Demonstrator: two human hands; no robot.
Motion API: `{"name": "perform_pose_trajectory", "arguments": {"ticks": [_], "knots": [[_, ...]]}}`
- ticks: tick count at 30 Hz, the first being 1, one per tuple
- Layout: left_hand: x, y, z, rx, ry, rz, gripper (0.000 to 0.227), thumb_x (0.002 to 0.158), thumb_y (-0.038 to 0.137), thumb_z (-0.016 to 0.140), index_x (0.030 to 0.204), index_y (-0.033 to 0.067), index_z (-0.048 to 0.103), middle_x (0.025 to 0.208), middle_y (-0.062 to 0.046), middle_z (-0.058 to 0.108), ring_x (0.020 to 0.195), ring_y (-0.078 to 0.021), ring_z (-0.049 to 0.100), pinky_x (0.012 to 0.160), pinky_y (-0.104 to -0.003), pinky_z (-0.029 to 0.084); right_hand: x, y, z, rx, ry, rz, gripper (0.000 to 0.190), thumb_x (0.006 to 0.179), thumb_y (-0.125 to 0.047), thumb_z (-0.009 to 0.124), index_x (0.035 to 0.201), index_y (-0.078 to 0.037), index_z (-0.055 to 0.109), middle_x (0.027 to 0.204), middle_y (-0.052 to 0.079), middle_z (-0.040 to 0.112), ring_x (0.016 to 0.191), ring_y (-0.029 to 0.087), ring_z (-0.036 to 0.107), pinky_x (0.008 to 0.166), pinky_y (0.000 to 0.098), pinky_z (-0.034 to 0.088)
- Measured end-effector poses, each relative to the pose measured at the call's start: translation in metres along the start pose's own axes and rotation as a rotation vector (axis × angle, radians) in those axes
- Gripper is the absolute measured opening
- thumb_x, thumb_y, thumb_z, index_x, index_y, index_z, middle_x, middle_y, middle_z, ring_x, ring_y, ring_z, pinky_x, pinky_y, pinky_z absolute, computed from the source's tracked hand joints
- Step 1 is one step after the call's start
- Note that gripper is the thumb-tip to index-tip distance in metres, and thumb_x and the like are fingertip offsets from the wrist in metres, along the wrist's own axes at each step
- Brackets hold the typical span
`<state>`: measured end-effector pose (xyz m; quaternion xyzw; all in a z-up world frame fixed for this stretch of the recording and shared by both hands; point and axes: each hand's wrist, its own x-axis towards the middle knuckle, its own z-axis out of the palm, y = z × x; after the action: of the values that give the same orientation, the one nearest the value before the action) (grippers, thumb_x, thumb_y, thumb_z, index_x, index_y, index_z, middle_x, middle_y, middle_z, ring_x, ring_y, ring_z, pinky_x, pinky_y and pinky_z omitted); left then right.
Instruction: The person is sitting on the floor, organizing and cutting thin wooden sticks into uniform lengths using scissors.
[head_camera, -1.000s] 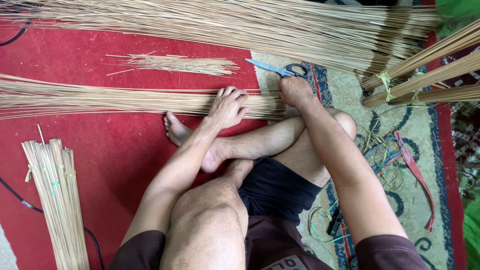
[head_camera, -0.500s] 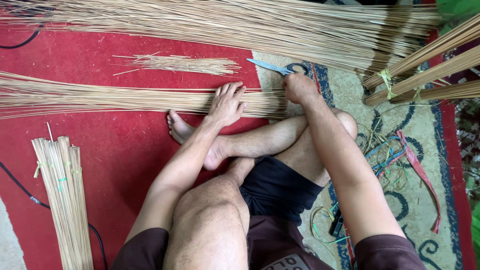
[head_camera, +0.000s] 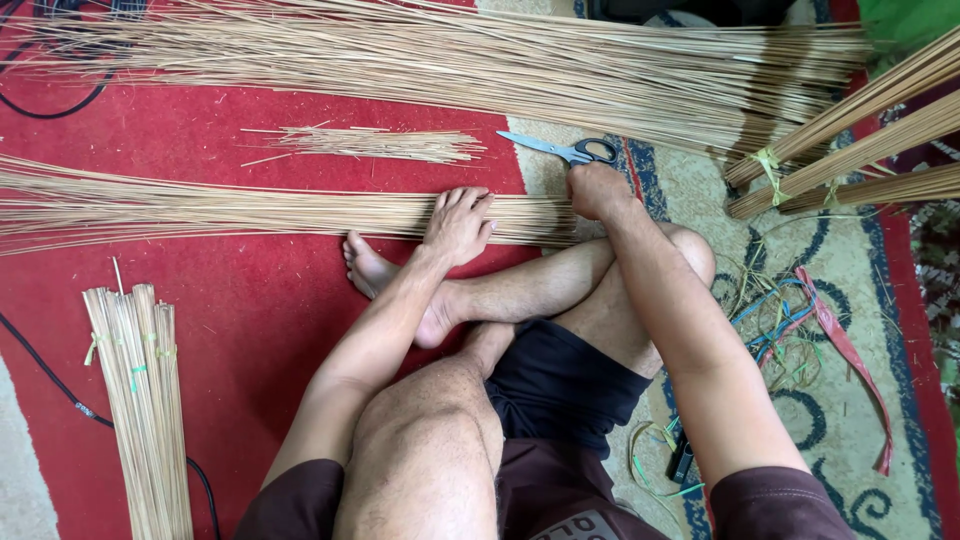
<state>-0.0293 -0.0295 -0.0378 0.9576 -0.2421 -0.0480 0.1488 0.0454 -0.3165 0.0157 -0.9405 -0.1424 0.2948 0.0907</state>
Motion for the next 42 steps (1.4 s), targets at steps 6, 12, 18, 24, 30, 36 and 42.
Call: {"name": "perform_pose_trajectory", "arguments": {"ticks": [6, 12, 18, 24, 30, 36, 42], "knots": [[-0.002, -0.004, -0.001, -0.034, 0.031, 0.014, 0.045, 0.092, 0.033, 0.066, 0.132, 0.0140, 0.067, 0.132, -0.004, 0.061, 0.128, -0.0262, 0.054, 0.108, -0.049, 0.041, 0.005, 0.003, 0.002, 0.004, -0.010, 0.020, 0.022, 0.085, -0.008, 0.065, 0.092, -0.018, 0.083, 0.095, 0.020, 0.078, 0.100, 0.043, 0.073, 0.086, 0.0508, 0.062], [0.002, -0.011, 0.005, -0.057, 0.096, -0.016, 0.041, 0.092, 0.030, 0.068, 0.128, 0.0115, 0.068, 0.123, -0.005, 0.059, 0.116, -0.0262, 0.063, 0.108, -0.049, 0.043, 0.012, 0.009, 0.011, 0.063, 0.069, 0.036, 0.020, 0.088, -0.018, 0.062, 0.097, -0.015, 0.080, 0.095, 0.021, 0.076, 0.096, 0.045, 0.073, 0.082, 0.0538, 0.061], [0.019, -0.019, 0.007, -0.027, 0.120, 0.014, 0.034, 0.091, 0.030, 0.068, 0.120, 0.0125, 0.071, 0.107, -0.004, 0.058, 0.107, -0.0260, 0.063, 0.105, -0.048, 0.043, 0.011, 0.005, 0.006, 0.080, 0.106, 0.030, 0.023, 0.090, -0.021, 0.058, 0.099, -0.015, 0.078, 0.097, 0.020, 0.076, 0.098, 0.046, 0.073, 0.083, 0.0545, 0.061], [0.048, -0.028, -0.006, -0.038, 0.161, 0.020, 0.032, 0.088, 0.028, 0.072, 0.117, 0.0132, 0.072, 0.112, -0.004, 0.059, 0.109, -0.0253, 0.062, 0.100, -0.045, 0.045, 0.013, 0.003, -0.010, 0.068, 0.200, 0.023, 0.020, 0.088, -0.030, 0.064, 0.097, -0.015, 0.075, 0.098, 0.015, 0.074, 0.097, 0.041, 0.072, 0.083, 0.0529, 0.059], [0.100, -0.064, 0.000, 0.050, 0.076, -0.017, 0.037, 0.093, 0.035, 0.071, 0.122, 0.0126, 0.071, 0.132, -0.005, 0.055, 0.124, -0.0271, 0.058, 0.109, -0.047, 0.040, 0.039, 0.003, -0.018, -0.063, 0.472, -0.124, 0.020, 0.089, -0.025, 0.070, 0.101, -0.009, 0.074, 0.103, 0.014, 0.065, 0.101, 0.038, 0.067, 0.084, 0.0486, 0.058], [0.136, -0.056, -0.053, 0.142, -0.212, -0.156, 0.056, 0.100, 0.040, 0.063, 0.144, 0.0066, 0.057, 0.163, -0.009, 0.028, 0.152, -0.0289, 0.032, 0.124, -0.054, 0.025, 0.077, -0.022, -0.019, -0.229, 0.484, -0.084, 0.030, 0.084, -0.010, 0.063, 0.113, -0.008, 0.072, 0.131, 0.006, 0.048, 0.123, 0.032, 0.046, 0.092, 0.0439, 0.050], [0.146, -0.048, -0.056, 0.235, -0.363, -0.235, 0.070, 0.098, 0.043, 0.062, 0.155, 0.0056, 0.044, 0.168, -0.008, 0.021, 0.156, -0.0288, 0.020, 0.125, -0.057, 0.016, 0.098, -0.024, -0.004, -0.201, 0.253, -0.010, 0.048, 0.078, -0.007, 0.062, 0.126, -0.006, 0.065, 0.146, 0.007, 0.037, 0.133, 0.035, 0.041, 0.098, 0.0505, 0.050]]}}
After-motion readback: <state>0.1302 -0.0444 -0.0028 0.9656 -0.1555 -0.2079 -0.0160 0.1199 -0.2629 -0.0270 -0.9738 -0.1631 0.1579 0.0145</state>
